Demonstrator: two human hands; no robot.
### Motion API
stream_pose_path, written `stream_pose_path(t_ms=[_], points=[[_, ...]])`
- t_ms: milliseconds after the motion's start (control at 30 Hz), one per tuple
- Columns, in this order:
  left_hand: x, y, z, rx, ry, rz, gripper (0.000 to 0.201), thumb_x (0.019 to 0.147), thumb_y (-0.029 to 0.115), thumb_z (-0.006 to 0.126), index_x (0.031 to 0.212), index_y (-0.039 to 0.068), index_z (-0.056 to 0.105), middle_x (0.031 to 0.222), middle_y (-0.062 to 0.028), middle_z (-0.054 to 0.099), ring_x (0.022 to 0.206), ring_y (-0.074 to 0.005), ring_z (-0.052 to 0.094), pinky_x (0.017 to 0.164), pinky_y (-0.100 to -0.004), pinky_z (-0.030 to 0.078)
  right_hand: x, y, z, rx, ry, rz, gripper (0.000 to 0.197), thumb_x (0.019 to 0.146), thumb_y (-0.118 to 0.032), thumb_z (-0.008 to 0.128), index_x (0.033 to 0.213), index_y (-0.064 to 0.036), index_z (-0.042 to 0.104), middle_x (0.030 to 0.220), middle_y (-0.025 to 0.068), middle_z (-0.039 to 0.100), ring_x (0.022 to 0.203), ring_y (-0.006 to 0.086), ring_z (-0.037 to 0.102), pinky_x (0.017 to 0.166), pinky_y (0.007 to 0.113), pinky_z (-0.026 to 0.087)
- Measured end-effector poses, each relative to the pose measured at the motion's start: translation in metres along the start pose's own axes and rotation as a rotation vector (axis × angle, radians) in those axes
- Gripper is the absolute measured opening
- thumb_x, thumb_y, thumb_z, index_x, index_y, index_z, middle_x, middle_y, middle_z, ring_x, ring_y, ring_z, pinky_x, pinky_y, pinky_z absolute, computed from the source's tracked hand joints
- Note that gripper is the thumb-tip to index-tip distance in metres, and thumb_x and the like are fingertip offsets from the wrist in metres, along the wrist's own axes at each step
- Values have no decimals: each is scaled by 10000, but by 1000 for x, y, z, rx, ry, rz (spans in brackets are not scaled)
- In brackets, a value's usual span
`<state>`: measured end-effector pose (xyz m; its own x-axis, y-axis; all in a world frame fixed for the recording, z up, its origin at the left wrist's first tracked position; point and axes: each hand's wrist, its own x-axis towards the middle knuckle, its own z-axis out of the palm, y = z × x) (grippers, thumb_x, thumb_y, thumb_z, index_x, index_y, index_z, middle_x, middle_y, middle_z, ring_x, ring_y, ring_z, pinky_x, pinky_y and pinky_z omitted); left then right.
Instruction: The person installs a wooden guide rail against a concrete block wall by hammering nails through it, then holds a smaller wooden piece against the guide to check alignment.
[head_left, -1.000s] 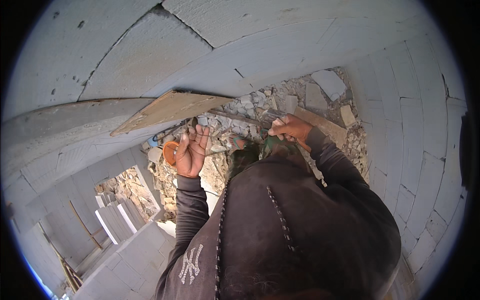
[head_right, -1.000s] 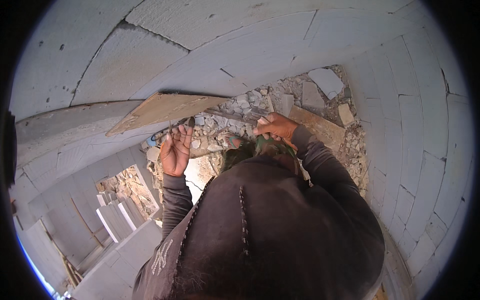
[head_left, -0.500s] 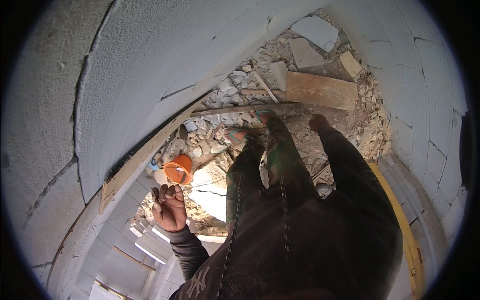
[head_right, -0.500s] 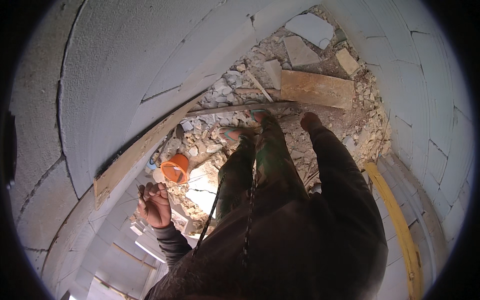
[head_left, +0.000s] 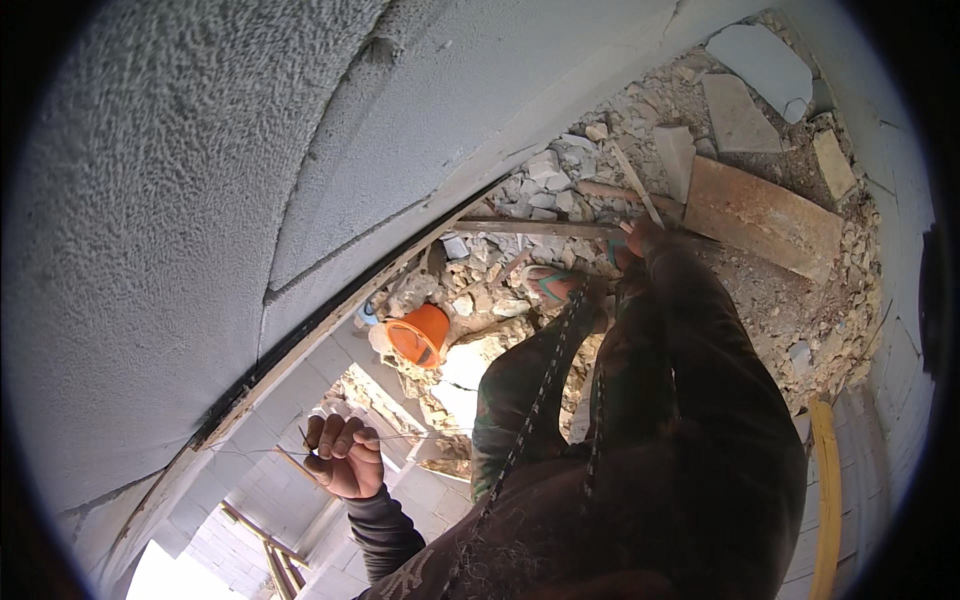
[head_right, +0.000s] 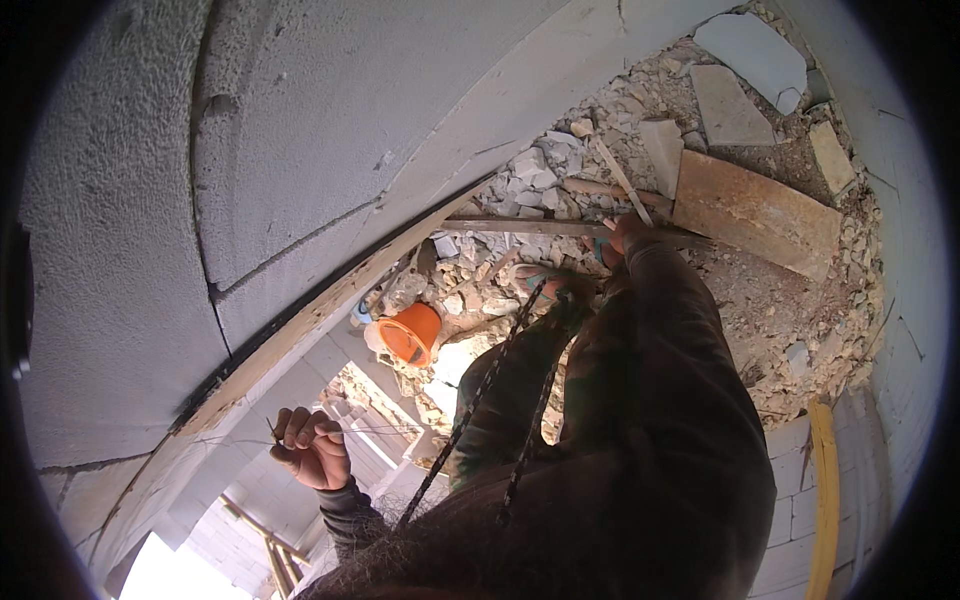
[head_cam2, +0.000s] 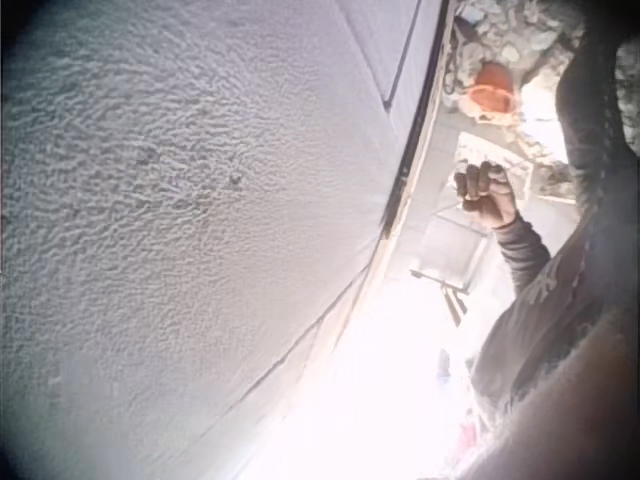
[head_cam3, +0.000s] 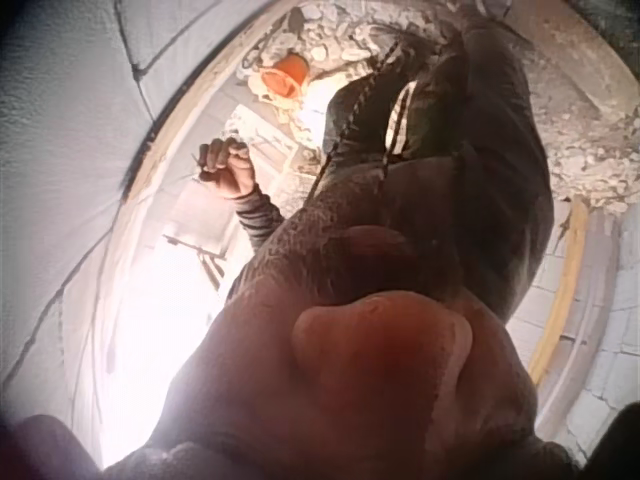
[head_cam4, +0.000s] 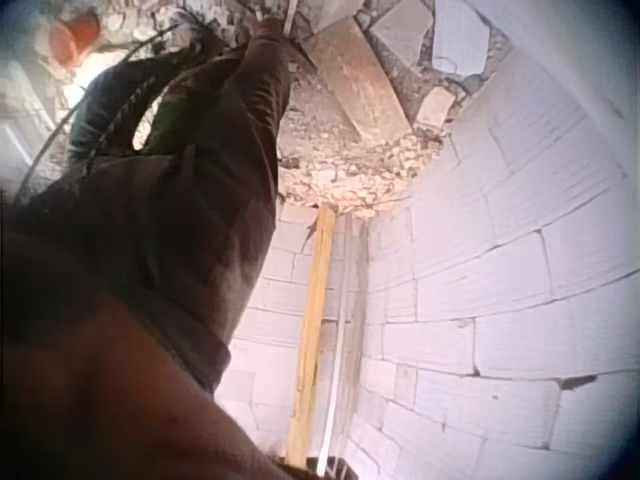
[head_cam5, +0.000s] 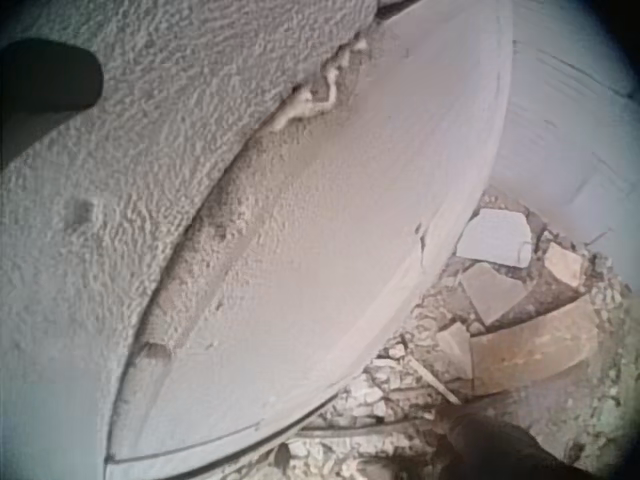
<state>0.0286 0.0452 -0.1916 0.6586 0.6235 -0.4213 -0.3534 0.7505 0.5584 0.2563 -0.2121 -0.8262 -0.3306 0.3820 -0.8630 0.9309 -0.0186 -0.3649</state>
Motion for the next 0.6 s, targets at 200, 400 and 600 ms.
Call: stream_pose_path(t_ms=[200, 400, 600], points=[[-1, -5, -7, -6, 48, 17, 230, 972, 177, 765, 1017, 170, 539, 934, 53, 497, 952, -144, 518, 1129, -452, 400, 19, -1, 8, 1113, 182, 493, 434, 898, -269, 735, 1289, -82, 719, 1363, 160, 663, 1277, 356, 621, 1015, 485, 527], [6, -5, -1, 17, 53, -4, 218, 976, 183, 757, 1030, 168, 546, 954, 53, 498, 957, -146, 523, 1143, -449, 408, -10, 0, 2, 725, 221, 284, 580, 760, -341, 859, 1228, -23, 730, 1242, 236, 708, 1196, 398, 668, 992, 482, 547], [-10, 6, 17, 87, 69, -36, 171, 996, 199, 731, 1053, 150, 577, 1010, 30, 549, 1045, -166, 576, 1197, -460, 402, -162, -7, -43, 938, 411, 254, 637, 706, -374, 881, 1193, 0, 710, 1218, 236, 715, 1141, 384, 697, 973, 475, 559]])
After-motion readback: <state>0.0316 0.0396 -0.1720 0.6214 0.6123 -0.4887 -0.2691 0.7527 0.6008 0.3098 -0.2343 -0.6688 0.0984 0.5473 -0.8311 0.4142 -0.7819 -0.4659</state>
